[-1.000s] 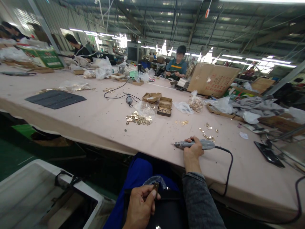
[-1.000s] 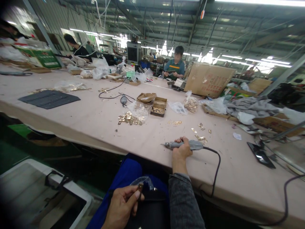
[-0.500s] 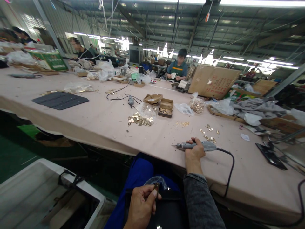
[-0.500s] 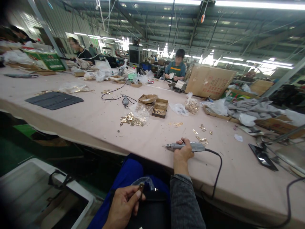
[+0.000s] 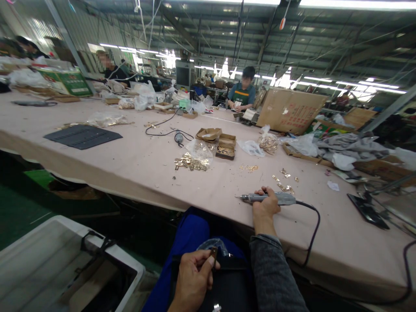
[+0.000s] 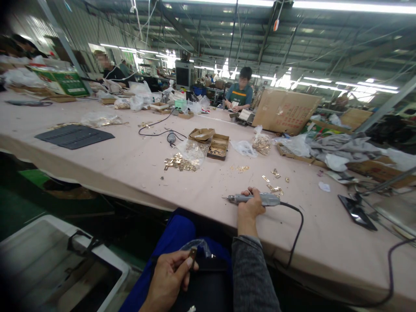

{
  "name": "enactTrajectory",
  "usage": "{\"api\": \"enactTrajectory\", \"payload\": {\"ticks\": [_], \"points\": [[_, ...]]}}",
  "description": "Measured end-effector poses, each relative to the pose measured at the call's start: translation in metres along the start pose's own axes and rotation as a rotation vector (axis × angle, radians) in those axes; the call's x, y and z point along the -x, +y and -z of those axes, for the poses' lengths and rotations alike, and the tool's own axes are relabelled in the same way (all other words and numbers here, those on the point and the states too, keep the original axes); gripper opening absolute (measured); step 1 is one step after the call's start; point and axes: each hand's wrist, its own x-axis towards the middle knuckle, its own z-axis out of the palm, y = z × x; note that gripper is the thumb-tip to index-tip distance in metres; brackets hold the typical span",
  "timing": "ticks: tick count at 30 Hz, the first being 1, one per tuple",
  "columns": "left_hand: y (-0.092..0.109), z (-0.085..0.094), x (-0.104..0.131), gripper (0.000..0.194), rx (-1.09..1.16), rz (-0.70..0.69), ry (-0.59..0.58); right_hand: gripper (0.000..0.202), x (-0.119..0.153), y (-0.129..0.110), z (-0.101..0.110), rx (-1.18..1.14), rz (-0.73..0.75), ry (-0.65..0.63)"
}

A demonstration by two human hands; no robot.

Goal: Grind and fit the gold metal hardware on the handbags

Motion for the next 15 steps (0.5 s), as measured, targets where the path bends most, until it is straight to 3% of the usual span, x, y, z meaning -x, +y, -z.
{"api": "enactTrajectory", "payload": {"ticks": [15], "points": [[0.0039,0.0008,0.0011,0.042,-0.011,0.011,0.008,0.024,-0.0043,-0.0013,0.0014,0.012,-0.025,0.007]]}}
